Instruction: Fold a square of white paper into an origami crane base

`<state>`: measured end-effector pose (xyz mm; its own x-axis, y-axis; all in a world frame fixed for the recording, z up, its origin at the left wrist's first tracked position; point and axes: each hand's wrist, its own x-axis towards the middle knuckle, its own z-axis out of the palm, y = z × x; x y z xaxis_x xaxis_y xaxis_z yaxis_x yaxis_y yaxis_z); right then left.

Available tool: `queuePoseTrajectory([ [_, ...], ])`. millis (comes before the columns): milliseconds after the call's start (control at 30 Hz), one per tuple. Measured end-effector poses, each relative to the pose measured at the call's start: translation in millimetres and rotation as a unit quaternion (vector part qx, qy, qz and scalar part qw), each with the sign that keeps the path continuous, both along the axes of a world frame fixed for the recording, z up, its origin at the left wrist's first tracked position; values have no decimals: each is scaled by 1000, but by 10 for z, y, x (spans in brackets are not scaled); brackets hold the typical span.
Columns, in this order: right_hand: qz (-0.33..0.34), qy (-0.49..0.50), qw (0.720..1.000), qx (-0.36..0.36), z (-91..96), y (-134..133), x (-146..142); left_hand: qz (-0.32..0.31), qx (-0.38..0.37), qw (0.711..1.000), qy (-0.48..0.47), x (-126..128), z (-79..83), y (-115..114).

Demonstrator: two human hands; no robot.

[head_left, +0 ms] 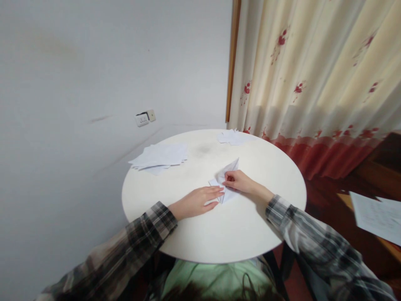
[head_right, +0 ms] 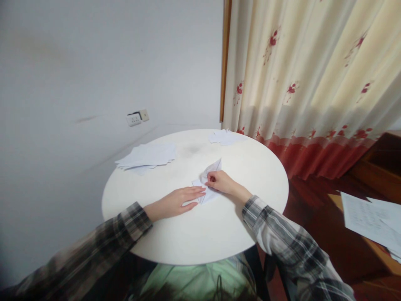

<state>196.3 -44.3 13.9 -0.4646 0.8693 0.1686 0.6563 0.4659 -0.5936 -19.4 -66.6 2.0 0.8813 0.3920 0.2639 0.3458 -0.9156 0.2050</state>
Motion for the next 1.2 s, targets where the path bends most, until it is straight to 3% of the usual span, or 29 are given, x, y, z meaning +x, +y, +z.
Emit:
queuePoseTrajectory([
  [167,-3,-24,999,27,20,-15,4,-1,-6,1000,-24,0,13,-33],
  [800,-7,-22,1000,8,57,-32,-2,-68,12,997,-45,-9,48,-84],
  [1067,-11,-23,1000,7,67,-36,5,-63,-16,997,-49,-4,66,-114],
  [1200,-13,-23,1000,11,51,-29,6,-25,-48,996,-69,25,53,-84],
])
